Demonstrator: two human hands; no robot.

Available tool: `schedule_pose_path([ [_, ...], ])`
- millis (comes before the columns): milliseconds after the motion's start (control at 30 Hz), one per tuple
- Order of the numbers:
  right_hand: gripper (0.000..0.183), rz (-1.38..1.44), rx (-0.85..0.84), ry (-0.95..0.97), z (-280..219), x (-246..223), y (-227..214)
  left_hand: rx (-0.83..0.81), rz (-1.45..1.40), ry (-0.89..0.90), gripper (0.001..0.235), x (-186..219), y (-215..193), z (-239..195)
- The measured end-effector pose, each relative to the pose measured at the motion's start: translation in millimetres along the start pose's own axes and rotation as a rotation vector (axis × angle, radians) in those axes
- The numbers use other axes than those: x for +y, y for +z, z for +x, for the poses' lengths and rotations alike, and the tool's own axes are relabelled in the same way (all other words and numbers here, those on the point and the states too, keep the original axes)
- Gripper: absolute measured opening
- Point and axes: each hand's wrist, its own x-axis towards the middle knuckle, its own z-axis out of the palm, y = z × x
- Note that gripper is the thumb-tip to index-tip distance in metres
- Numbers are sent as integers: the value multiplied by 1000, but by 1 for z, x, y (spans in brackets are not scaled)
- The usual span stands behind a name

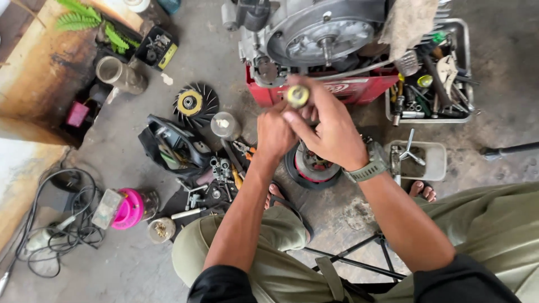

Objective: The person wipes a small engine with a cloth, then uses a wrench to tighten bolts on the engine casing. They continue to adjust and tighten components on the engine using their hands and tools.

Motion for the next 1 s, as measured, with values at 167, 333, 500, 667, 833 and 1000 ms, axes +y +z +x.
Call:
schedule_pose_path([
  [167, 32, -76, 42, 70, -36, 45, 1, -386, 200, -184, 23, -10, 22, -7],
  [333, 26, -38, 126, 65, -45, 63, 1, -674, 228, -553, 29, -24, 3, 13],
  [500, 44, -16, 80, -110, -11, 25, 13, 388, -309, -727, 36, -40, -70, 45],
  [667, 41, -157, -44, -299, 42, 25, 50, 730, -692, -886, 36, -54, -102, 43],
  [833, 39, -243, -171, -366, 54, 20, 54, 660, -776, -914, 39, -44, -114, 45],
  [1000, 33, -306, 16, -286, 13, 25, 12, 643, -942, -889, 39, -41, -108, 46],
])
